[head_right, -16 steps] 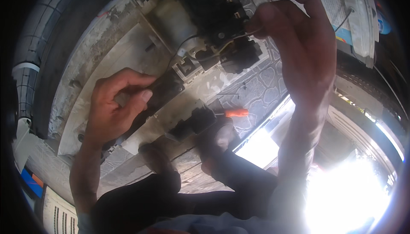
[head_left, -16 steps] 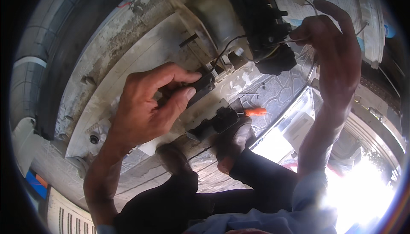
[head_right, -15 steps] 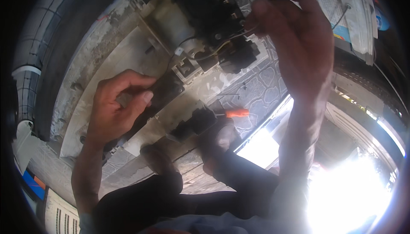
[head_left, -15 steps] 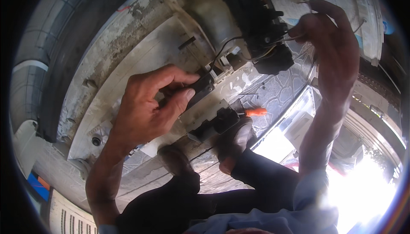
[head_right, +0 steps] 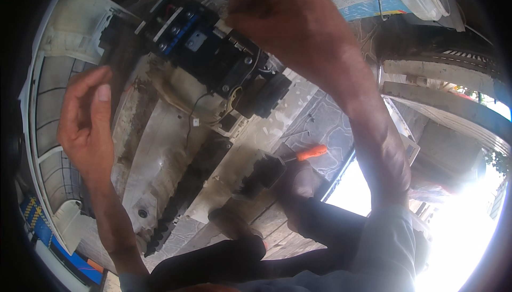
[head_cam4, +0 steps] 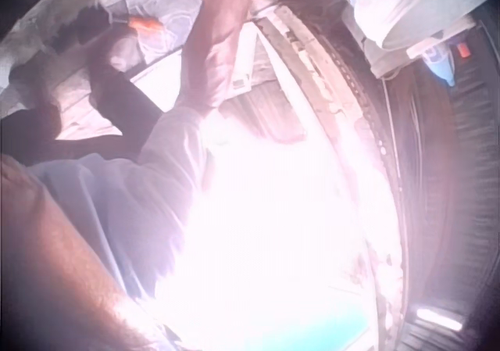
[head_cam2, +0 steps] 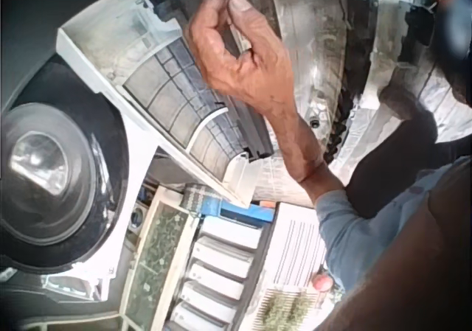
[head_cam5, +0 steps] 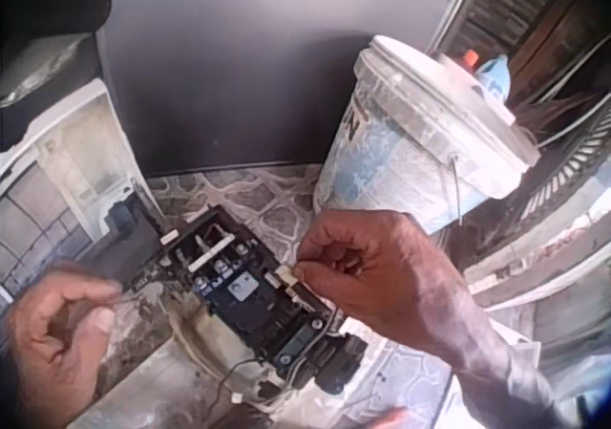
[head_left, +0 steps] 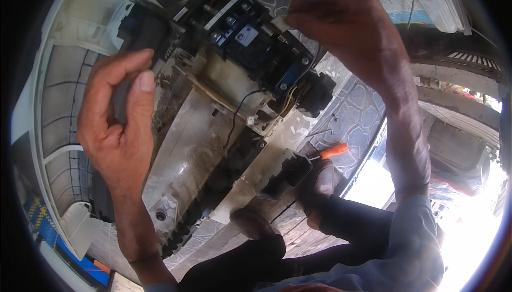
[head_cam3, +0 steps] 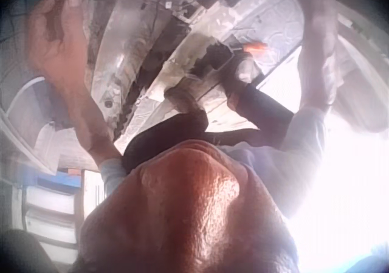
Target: The person repairs an air conditioner by connecting wires, securing components with a screwdriver, and reattaching the front cover. The person uses a screwdriver to tighten screws and handles various internal parts and the appliance casing.
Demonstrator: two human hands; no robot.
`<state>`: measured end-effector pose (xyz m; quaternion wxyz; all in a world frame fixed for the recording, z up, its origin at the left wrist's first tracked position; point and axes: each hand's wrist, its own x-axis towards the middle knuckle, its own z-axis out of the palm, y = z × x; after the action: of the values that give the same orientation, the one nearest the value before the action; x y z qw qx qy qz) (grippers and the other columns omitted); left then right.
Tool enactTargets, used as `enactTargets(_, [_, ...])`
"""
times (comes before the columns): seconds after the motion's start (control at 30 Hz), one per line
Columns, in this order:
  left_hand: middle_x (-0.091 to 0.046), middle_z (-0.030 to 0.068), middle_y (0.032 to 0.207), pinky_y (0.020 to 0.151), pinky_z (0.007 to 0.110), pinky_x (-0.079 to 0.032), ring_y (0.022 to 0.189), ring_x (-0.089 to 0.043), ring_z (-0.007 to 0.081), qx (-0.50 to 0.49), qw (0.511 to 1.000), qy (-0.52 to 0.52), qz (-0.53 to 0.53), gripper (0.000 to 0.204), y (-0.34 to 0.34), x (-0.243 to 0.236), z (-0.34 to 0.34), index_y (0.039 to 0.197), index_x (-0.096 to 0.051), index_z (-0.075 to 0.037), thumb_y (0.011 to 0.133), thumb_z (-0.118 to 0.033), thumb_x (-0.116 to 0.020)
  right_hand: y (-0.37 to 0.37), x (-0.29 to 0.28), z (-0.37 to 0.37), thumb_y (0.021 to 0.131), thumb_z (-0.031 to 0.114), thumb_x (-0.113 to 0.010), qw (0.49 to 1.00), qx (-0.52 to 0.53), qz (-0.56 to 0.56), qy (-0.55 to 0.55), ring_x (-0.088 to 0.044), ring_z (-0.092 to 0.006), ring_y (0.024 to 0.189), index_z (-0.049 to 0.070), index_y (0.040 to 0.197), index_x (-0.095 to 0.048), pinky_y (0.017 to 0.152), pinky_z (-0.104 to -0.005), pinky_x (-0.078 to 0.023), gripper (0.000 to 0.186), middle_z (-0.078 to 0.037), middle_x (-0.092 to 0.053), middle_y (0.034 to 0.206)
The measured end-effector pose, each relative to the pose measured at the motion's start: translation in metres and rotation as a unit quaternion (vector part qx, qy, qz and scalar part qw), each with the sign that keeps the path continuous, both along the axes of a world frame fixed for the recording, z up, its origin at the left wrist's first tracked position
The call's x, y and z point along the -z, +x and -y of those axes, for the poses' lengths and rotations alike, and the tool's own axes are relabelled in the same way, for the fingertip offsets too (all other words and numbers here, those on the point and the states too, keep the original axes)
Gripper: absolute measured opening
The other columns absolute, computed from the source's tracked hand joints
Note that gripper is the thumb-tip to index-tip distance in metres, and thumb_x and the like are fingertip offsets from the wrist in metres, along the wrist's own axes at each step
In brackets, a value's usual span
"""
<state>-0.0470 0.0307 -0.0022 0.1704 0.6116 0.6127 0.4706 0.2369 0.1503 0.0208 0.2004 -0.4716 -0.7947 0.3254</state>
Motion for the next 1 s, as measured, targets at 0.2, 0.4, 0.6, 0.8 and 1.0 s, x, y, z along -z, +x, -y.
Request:
enactTargets(0.2, [-0.073, 0.0128, 0.114, 0.096, 0.033, -0.053, 0.107, -0.07, 0.0231, 0.073, 0.99, 0.09, -0.081, 0.022, 0.01, 0.005, -0.035, 0.112, -0.076, -0.001, 0.091, 0.005, -0.074, -0.009, 0.022, -0.006, 0.093, 0.012, -0.079, 0.998, 0.006, 0.041, 0.046, -0.075, -0.0135, 0.082, 0.003, 0.103, -0.075, 0.075, -0.0314, -0.06, 0.014, -0.007, -0.078, 0.089])
enactTargets(0.4, [-0.069, 0.0163, 0.13, 0.104, 0.036, -0.051, 0.121, -0.066, 0.0256, 0.135, 0.985, 0.033, -0.104, 0.026, 0.01, 0.015, -0.037, 0.12, -0.073, 0.0, 0.094, 0.003, -0.07, -0.017, 0.014, -0.004, 0.09, 0.01, -0.08, 0.993, 0.005, 0.098, 0.067, -0.076, -0.0189, 0.08, 0.003, 0.101, -0.075, 0.074, -0.0329, -0.06, 0.014, -0.011, -0.078, 0.087])
enactTargets(0.6, [-0.071, 0.0157, 0.126, 0.103, 0.036, -0.052, 0.118, -0.067, 0.026, 0.137, 0.985, 0.028, -0.103, 0.024, 0.011, 0.021, -0.036, 0.116, -0.075, -0.001, 0.093, 0.002, -0.071, -0.03, 0.002, -0.001, 0.089, 0.009, -0.079, 0.993, -0.002, 0.113, 0.038, -0.076, -0.0196, 0.08, 0.002, 0.098, -0.075, 0.074, -0.0333, -0.059, 0.012, -0.011, -0.077, 0.086])
enactTargets(0.8, [-0.072, 0.0162, 0.122, 0.101, 0.036, -0.053, 0.114, -0.07, 0.0279, 0.135, 0.983, 0.025, -0.121, 0.025, 0.01, 0.019, -0.034, 0.114, -0.076, -0.001, 0.09, 0.003, -0.072, -0.035, 0.001, -0.01, 0.088, 0.009, -0.079, 0.995, -0.026, 0.096, -0.017, -0.073, -0.0145, 0.08, -0.001, 0.095, -0.075, 0.075, -0.0297, -0.058, 0.012, -0.008, -0.076, 0.084])
enactTargets(1.0, [-0.073, 0.0152, 0.122, 0.099, 0.035, -0.053, 0.113, -0.07, 0.0277, 0.143, 0.982, 0.031, -0.122, 0.025, 0.011, 0.019, -0.037, 0.115, -0.076, -0.002, 0.09, 0.002, -0.072, -0.062, -0.051, -0.017, 0.087, 0.015, -0.077, 0.958, 0.074, 0.193, -0.199, -0.075, -0.018, 0.074, -0.005, 0.094, -0.077, 0.066, -0.0325, -0.059, 0.02, -0.018, -0.079, 0.087])
